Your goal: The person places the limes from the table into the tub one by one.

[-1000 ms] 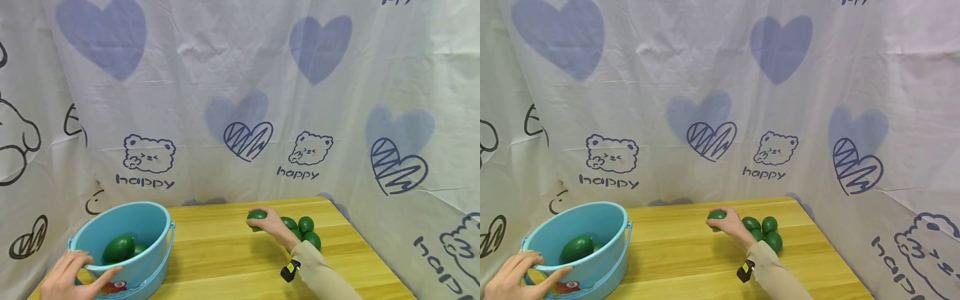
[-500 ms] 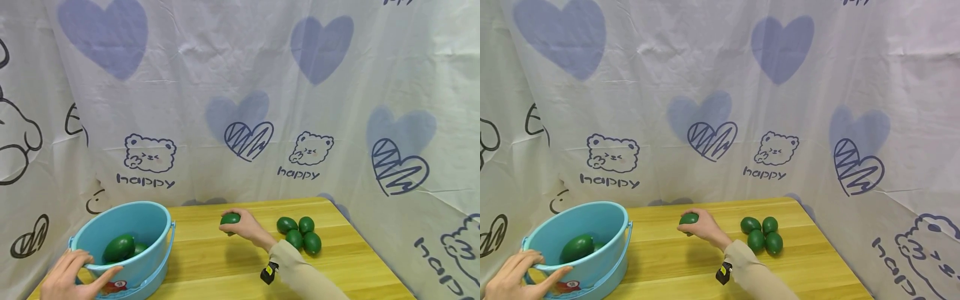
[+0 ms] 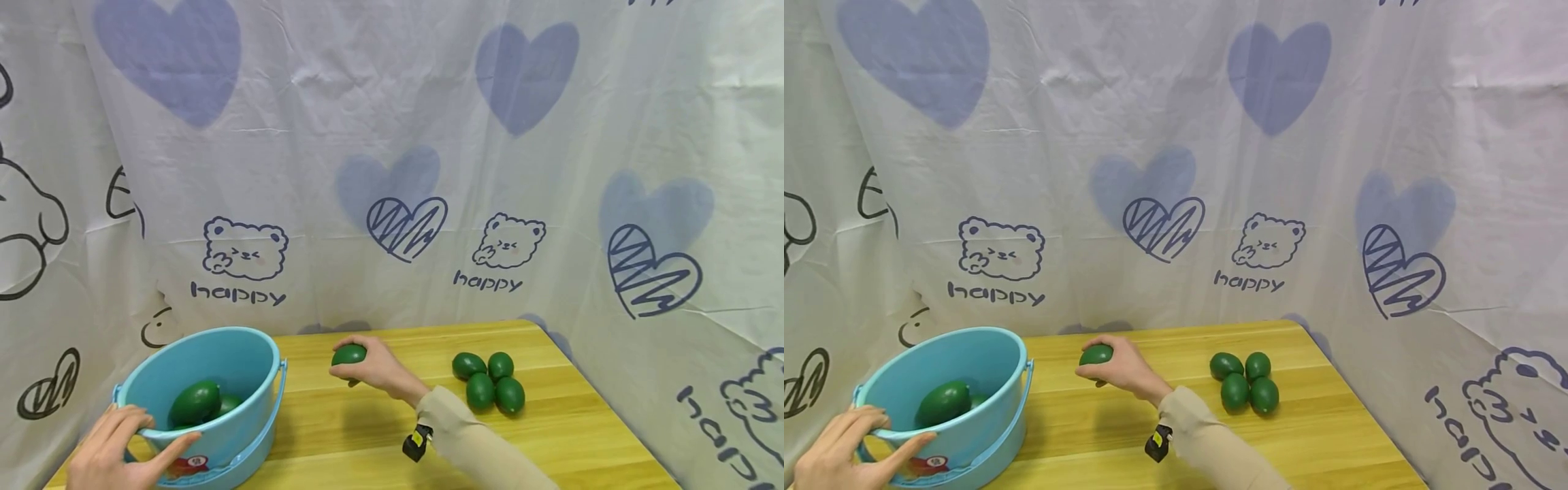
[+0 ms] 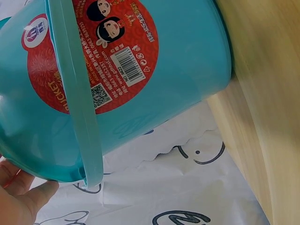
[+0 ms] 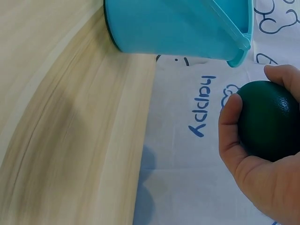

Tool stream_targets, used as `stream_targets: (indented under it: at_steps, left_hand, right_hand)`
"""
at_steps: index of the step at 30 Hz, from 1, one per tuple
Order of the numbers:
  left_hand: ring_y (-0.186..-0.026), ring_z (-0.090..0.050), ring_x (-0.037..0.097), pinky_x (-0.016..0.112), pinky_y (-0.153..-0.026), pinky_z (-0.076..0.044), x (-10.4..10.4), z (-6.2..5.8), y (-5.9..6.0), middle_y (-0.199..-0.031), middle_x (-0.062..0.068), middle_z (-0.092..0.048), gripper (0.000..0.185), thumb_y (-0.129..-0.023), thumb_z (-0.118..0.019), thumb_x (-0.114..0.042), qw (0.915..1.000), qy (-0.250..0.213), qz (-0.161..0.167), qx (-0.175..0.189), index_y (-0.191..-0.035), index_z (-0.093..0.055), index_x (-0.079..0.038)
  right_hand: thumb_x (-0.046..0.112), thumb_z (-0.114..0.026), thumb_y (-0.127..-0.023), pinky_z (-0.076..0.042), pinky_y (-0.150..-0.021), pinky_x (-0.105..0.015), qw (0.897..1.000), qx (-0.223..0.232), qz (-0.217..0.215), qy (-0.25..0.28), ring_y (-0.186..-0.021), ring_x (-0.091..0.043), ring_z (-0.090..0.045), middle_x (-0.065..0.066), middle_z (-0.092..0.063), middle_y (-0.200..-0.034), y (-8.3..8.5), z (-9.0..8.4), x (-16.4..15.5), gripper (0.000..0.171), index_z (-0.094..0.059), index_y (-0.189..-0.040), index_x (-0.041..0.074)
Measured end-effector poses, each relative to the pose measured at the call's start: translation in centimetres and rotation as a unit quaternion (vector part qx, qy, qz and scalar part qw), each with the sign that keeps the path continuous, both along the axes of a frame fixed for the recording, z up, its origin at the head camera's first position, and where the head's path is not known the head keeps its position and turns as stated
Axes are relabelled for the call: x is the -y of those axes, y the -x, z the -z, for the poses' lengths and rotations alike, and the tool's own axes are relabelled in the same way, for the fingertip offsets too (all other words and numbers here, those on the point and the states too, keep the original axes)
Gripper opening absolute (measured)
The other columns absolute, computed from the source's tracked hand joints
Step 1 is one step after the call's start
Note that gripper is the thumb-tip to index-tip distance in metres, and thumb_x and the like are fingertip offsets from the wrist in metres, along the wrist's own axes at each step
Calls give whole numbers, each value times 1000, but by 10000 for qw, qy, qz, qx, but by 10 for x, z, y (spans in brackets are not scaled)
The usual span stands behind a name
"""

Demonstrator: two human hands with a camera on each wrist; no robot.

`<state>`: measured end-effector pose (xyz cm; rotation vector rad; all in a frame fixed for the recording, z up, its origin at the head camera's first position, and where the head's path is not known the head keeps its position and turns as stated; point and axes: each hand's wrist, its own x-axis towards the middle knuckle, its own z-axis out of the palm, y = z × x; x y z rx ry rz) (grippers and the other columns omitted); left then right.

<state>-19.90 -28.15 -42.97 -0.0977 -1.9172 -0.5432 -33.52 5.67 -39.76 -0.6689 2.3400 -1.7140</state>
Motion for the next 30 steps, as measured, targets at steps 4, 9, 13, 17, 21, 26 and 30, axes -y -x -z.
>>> stream_targets:
  at_steps: [4,9,13,17,21,26,30]
  left_hand:
    - [-81,-37,-9,2,-81,-25,1,0,0,-78,10,-61,63,-32,-99,-37,10000,15,55,-62,-71,-62,-4]
    - [-81,-36,-11,3,-79,-27,1,1,0,-77,10,-61,63,-32,-99,-37,9999,16,54,-100,-71,-62,-5]
    - [-79,-41,-2,2,-82,-24,0,1,-1,-78,11,-61,62,-32,-100,-33,10000,-29,-28,45,-72,-61,-4]
    - [-77,-43,8,0,-85,-22,-1,2,-1,-79,12,-61,62,-32,-99,-32,9999,-1,-65,137,-72,-60,-4]
    - [-78,-41,3,1,-84,-23,0,3,-1,-79,12,-61,63,-32,-100,-33,10000,-1,-8,76,-72,-61,-4]
    - [-77,-42,5,0,-84,-24,0,3,1,-78,12,-61,64,-33,-99,-36,10000,65,2,-46,-72,-61,-4]
    - [-79,-40,-3,2,-82,-25,-1,1,0,-79,12,-62,63,-32,-100,-34,10000,11,-16,-28,-72,-62,-4]
  right_hand:
    - [20,-78,-83,-59,-70,-36,10000,-13,-30,-10,-88,-20,-63,-9,-60,-116,-2,0,1,37,-66,-118,18]
    - [15,-79,-80,-56,-78,-39,9992,-257,-118,-267,-94,-20,-61,-8,-57,-121,-2,1,2,47,-61,-123,23]
    - [10,-79,-78,-54,-82,-37,9985,-403,-107,-359,-100,-20,-59,-7,-54,-125,-3,0,7,57,-53,-127,24]
    - [8,-78,-75,-54,-81,-36,9987,-431,-73,-266,-100,-20,-59,-8,-54,-124,-7,-5,15,62,-48,-128,19]
    - [12,-80,-75,-54,-79,-34,9983,-517,-76,-267,-98,-18,-59,-7,-55,-123,-11,-15,24,60,-51,-128,19]
    - [18,-82,-77,-52,-79,-29,9966,-779,-187,-178,-97,-13,-59,0,-57,-123,-14,-30,39,56,-59,-127,27]
    - [20,-83,-78,-52,-79,-27,9965,-800,-237,-90,-97,-11,-59,3,-59,-121,-18,-40,54,54,-60,-125,33]
